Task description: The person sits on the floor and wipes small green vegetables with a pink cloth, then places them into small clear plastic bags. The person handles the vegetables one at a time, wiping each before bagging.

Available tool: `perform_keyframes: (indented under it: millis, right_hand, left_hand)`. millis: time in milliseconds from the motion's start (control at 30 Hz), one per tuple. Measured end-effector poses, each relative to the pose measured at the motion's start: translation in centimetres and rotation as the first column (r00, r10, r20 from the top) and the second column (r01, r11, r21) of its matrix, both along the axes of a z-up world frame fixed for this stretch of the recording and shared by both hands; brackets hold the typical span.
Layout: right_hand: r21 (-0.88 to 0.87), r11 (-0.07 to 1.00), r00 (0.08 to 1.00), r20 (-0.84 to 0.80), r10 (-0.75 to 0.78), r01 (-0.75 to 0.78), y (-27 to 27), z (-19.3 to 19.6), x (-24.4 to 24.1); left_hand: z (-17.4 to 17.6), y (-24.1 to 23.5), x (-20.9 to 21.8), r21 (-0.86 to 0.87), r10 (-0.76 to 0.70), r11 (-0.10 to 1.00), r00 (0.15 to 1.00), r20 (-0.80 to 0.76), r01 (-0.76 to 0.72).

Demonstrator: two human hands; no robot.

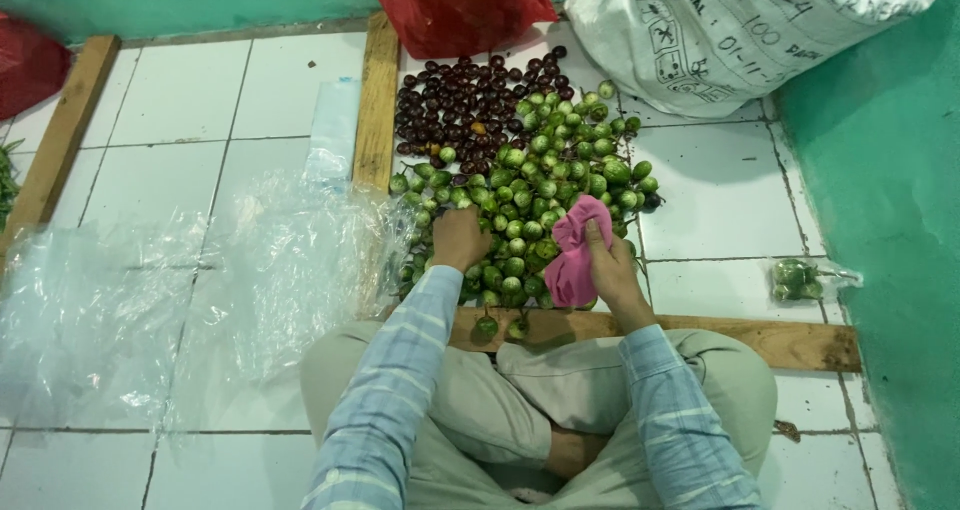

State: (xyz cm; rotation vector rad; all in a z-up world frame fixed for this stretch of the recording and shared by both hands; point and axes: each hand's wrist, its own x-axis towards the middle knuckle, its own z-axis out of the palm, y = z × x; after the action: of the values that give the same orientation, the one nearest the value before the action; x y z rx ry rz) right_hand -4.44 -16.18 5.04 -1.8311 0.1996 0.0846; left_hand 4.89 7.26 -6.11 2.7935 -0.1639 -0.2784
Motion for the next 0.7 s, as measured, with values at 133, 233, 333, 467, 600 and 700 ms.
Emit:
perform_keyframes:
  millis: [133, 233, 333, 467, 600, 700]
  right_hand:
    - [0.019, 1.0, 0.995, -0.103, -0.002, 0.004, -0.9, -2.3, 0.3]
    - [0.167, 0.98, 0.995, 0.029, 0.1, -0.104, -0.1, 0.2, -0.4]
    - [0.215, 0.963, 0.986, 0.062, 0.153, -0.163, 1.6, 1.8, -1.5]
    - [0.02, 0.986, 0.981, 0.111, 0.162, -0.165, 1.9, -1.8, -1.1]
    - [-0.086, 0.992, 0.973, 0.203, 0.108, -0.093, 1.9, -0.8, -0.5]
    - [-0.142, 0.99, 0.968, 0.242, 0.06, -0.026, 2.0, -2.8, -0.5]
  left_hand:
    - [5.2, -1.3, -2.1, -0.245, 0.046, 0.968, 0.998, -0.031, -0.052]
    - [6.2, -3.1, -4.5, -0.641, -0.012, 0.767, 0.999, -0.033, -0.013]
    - [7.4, -5.5, -6.8, -0.79, -0.079, 0.613, 0.996, -0.037, 0.019]
    - [11.1, -7.0, -8.3, -0.78, -0.074, 0.618, 0.995, 0.066, 0.097]
    - [8.9, -6.8, -8.3, -0.818, -0.078, 0.55, 0.985, 0.151, 0.169]
    - [6.7, -7.0, -7.9, -0.797, -0.061, 0.574, 0.981, 0.185, 0.187]
